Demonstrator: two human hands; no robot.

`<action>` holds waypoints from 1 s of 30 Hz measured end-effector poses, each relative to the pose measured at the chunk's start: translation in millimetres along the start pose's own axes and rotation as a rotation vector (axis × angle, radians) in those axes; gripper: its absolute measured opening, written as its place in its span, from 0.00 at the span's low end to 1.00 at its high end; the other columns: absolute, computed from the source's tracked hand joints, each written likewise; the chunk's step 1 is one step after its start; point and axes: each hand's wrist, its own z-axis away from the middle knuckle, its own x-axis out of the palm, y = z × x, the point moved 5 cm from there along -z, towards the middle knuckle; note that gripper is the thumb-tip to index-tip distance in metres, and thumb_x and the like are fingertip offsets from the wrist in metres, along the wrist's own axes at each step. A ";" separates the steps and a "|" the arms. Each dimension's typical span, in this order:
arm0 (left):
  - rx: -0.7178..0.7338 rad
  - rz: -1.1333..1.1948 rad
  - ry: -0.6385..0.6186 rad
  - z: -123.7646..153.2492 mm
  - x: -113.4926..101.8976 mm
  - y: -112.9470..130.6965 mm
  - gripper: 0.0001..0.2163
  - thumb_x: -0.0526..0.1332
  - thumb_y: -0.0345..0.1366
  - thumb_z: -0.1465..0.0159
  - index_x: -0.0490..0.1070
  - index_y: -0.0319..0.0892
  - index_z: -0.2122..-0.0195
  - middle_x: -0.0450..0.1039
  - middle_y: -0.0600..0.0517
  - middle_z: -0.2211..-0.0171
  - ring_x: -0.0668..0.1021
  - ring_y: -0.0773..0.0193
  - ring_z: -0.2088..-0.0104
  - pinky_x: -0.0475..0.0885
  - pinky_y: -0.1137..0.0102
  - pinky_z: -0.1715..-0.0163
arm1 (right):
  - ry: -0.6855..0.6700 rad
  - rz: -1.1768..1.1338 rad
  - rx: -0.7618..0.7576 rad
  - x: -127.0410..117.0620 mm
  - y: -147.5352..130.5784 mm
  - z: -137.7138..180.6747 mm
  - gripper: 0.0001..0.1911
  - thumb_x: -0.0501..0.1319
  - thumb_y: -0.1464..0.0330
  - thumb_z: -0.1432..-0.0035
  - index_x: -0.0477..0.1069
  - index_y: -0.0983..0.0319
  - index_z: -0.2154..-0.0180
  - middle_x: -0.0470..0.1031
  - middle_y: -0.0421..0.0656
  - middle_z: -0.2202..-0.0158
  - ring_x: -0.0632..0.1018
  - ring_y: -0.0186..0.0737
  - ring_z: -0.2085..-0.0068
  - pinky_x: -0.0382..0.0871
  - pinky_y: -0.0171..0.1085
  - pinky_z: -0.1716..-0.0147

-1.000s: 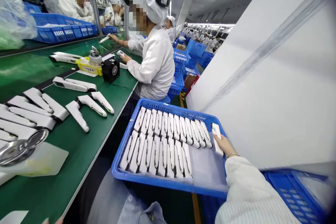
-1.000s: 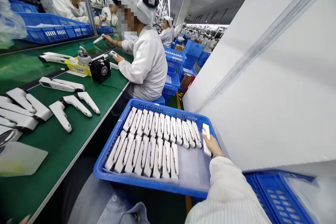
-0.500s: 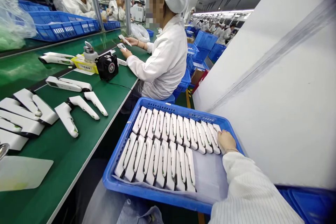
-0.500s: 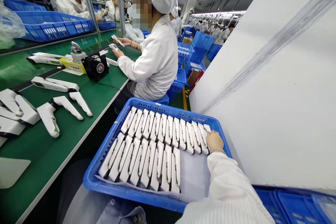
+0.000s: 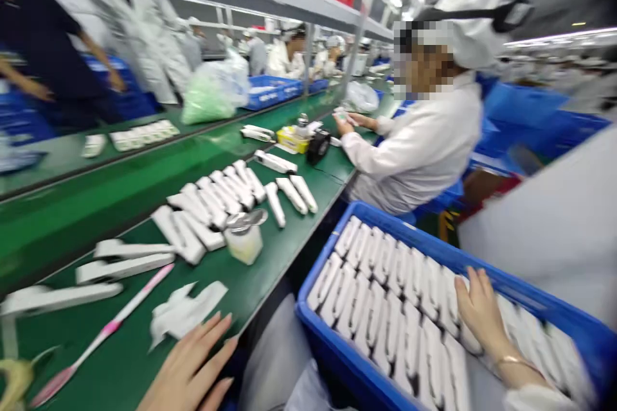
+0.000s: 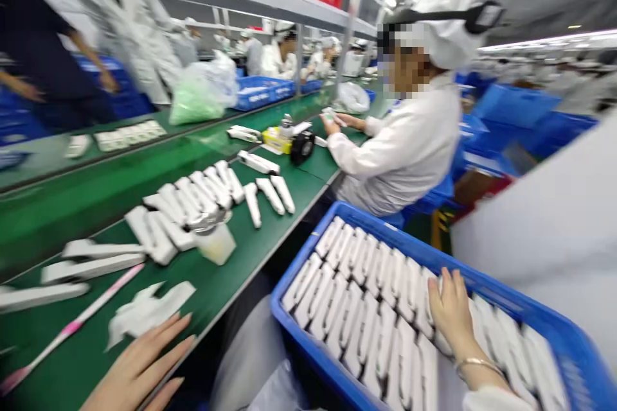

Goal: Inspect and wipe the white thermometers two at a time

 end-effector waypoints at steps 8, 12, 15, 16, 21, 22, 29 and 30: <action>-0.290 -0.073 -0.027 33.7 -39.4 -4.3 0.18 0.56 0.39 0.38 0.65 0.45 0.47 0.66 0.49 0.44 0.70 0.58 0.45 0.72 0.64 0.52 | -0.402 -0.657 -1.302 4.3 -361.9 114.9 0.16 0.53 0.69 0.40 0.68 0.57 0.51 0.76 0.46 0.58 0.76 0.43 0.57 0.71 0.42 0.57; -0.422 -0.071 0.014 70.0 -49.0 -14.4 0.17 0.56 0.38 0.37 0.65 0.44 0.46 0.67 0.49 0.45 0.70 0.58 0.45 0.73 0.66 0.53 | -0.560 -0.436 -1.272 32.8 -477.2 184.1 0.26 0.57 0.63 0.43 0.60 0.60 0.43 0.63 0.51 0.43 0.66 0.49 0.44 0.63 0.46 0.47; -0.492 -0.080 0.067 92.4 -54.3 -19.3 0.17 0.56 0.38 0.37 0.65 0.45 0.47 0.69 0.49 0.47 0.72 0.59 0.47 0.74 0.68 0.54 | -0.500 -0.330 -1.085 66.0 -522.4 193.5 0.36 0.60 0.57 0.46 0.55 0.69 0.41 0.56 0.63 0.42 0.60 0.65 0.42 0.56 0.59 0.48; -0.511 -0.081 0.084 98.3 -55.3 -20.2 0.17 0.56 0.38 0.37 0.64 0.45 0.46 0.70 0.49 0.47 0.72 0.59 0.47 0.74 0.69 0.54 | -0.491 -0.303 -1.031 75.9 -529.7 193.0 0.37 0.60 0.57 0.47 0.56 0.70 0.41 0.57 0.65 0.43 0.60 0.68 0.43 0.54 0.62 0.49; -0.609 -0.009 0.108 112.1 -55.0 -22.1 0.17 0.55 0.37 0.36 0.64 0.46 0.46 0.69 0.49 0.47 0.71 0.61 0.46 0.72 0.70 0.52 | -0.535 -0.244 -0.840 100.3 -529.3 192.2 0.37 0.63 0.56 0.51 0.58 0.62 0.41 0.63 0.59 0.50 0.65 0.65 0.50 0.54 0.62 0.53; -0.613 0.015 0.109 111.9 -54.6 -21.9 0.17 0.55 0.37 0.36 0.63 0.46 0.45 0.69 0.49 0.47 0.71 0.61 0.46 0.72 0.70 0.52 | -0.556 -0.256 -0.814 101.3 -526.7 193.3 0.39 0.63 0.56 0.52 0.57 0.61 0.41 0.63 0.58 0.50 0.65 0.64 0.50 0.54 0.61 0.53; -0.614 0.104 0.097 108.9 -50.9 -24.4 0.21 0.54 0.36 0.36 0.58 0.48 0.41 0.65 0.50 0.43 0.68 0.59 0.44 0.72 0.68 0.50 | -0.761 -0.632 -0.569 97.5 -505.4 191.3 0.33 0.53 0.53 0.45 0.58 0.61 0.42 0.69 0.52 0.52 0.70 0.54 0.52 0.61 0.50 0.52; -0.631 0.100 0.097 108.0 -51.4 -25.9 0.22 0.54 0.36 0.36 0.57 0.48 0.40 0.64 0.49 0.42 0.68 0.59 0.43 0.72 0.67 0.50 | -0.812 -0.708 -0.526 95.5 -499.3 193.1 0.32 0.48 0.52 0.43 0.57 0.61 0.41 0.71 0.50 0.54 0.72 0.52 0.55 0.64 0.48 0.55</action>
